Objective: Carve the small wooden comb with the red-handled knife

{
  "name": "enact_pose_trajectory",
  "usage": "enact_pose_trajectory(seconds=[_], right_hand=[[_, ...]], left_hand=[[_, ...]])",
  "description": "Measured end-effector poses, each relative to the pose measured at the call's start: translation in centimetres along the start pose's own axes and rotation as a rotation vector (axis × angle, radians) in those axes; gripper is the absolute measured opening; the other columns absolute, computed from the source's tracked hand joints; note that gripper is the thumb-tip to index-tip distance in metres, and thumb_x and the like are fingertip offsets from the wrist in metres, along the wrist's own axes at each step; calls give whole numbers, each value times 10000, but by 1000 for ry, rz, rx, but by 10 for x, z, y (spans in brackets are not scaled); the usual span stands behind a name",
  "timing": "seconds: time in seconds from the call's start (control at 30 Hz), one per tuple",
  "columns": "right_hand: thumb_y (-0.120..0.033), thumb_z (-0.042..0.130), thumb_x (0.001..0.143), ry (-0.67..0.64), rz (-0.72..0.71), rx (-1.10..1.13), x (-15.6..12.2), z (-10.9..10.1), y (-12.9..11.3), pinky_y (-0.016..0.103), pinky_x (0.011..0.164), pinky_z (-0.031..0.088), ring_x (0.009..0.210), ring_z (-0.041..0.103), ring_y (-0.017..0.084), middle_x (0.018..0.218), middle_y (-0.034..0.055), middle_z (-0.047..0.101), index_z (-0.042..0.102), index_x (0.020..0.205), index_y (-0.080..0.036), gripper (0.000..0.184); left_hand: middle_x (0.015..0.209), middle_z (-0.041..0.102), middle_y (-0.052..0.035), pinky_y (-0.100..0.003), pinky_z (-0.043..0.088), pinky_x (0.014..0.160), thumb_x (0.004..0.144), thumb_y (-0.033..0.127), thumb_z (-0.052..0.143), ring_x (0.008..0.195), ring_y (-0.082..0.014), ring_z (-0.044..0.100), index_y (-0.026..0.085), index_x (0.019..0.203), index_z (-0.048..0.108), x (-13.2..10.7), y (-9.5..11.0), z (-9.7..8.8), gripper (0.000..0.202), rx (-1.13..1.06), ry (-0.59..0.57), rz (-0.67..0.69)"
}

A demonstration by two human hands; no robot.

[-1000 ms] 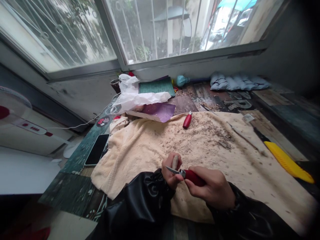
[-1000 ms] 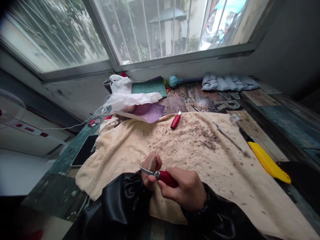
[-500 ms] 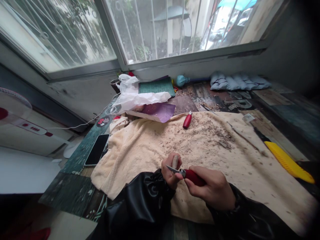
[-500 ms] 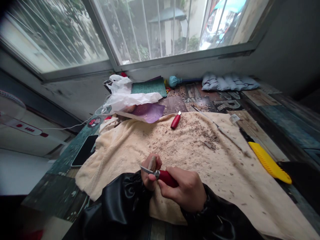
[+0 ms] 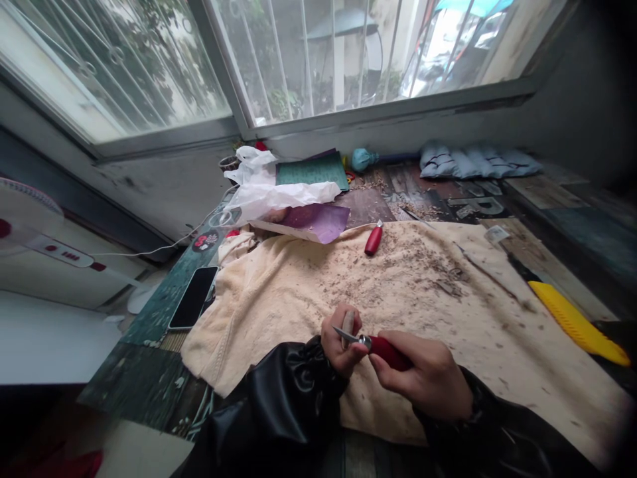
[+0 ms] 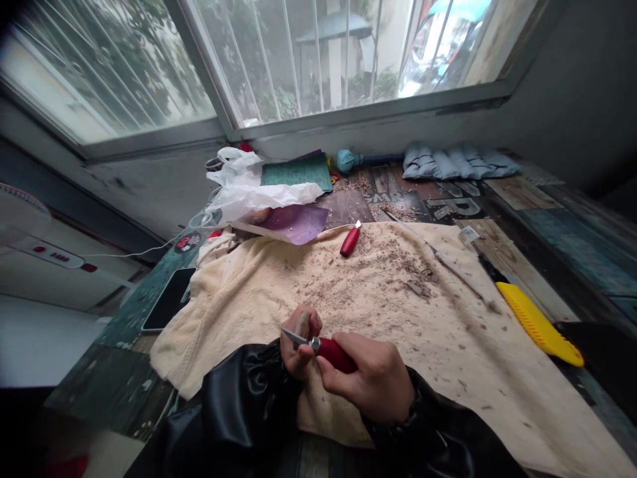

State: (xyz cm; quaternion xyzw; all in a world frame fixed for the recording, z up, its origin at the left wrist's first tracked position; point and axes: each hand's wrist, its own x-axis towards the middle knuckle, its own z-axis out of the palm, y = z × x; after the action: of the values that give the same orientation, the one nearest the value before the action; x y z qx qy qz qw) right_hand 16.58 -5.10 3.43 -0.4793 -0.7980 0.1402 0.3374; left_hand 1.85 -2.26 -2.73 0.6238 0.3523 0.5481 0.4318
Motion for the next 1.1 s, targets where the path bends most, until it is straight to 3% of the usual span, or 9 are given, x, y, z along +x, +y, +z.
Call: enact_pose_trajectory(seconds=[0.33, 0.5, 0.67, 0.9, 1.1], right_hand=[[-388, 516, 782, 33, 26, 6, -1, 6, 6, 187, 457, 339, 443, 440, 62, 508, -32, 504, 606, 679, -170, 258], [-379, 510, 780, 22, -7, 32, -2, 12, 7, 184, 442, 342, 426, 413, 60, 485, -39, 473, 581, 632, -175, 262], [-378, 503, 783, 78, 32, 48, -2, 17, 11, 188, 460, 363, 446, 468, 68, 531, -20, 542, 604, 668, -168, 260], [-356, 521, 778, 98, -83, 24, -2, 24, 17, 174, 454, 379, 452, 503, 70, 541, -13, 571, 605, 683, -163, 231], [-353, 521, 779, 129, -35, 36, -1, 24, 19, 170, 454, 390, 455, 517, 71, 566, -6, 596, 606, 674, -168, 229]], left_hand=[[565, 389, 20, -247, 282, 462, 747, 559, 471, 503, -99, 348, 174, 715, 421, 0, 9, -1, 389, 48, 14, 29], [570, 359, 31, -241, 273, 446, 698, 588, 503, 494, -94, 321, 180, 731, 405, 3, 8, -1, 421, -16, 12, 28], [566, 387, 25, -240, 282, 466, 740, 529, 491, 489, -90, 337, 174, 692, 414, 4, 13, -1, 367, 34, 41, 10], [547, 374, 30, -240, 280, 457, 722, 547, 498, 485, -93, 332, 177, 688, 415, 3, 11, -3, 381, 48, 11, 21], [526, 359, 39, -233, 266, 446, 753, 472, 501, 464, -86, 321, 179, 685, 404, 3, 16, -1, 315, 104, 58, 7]])
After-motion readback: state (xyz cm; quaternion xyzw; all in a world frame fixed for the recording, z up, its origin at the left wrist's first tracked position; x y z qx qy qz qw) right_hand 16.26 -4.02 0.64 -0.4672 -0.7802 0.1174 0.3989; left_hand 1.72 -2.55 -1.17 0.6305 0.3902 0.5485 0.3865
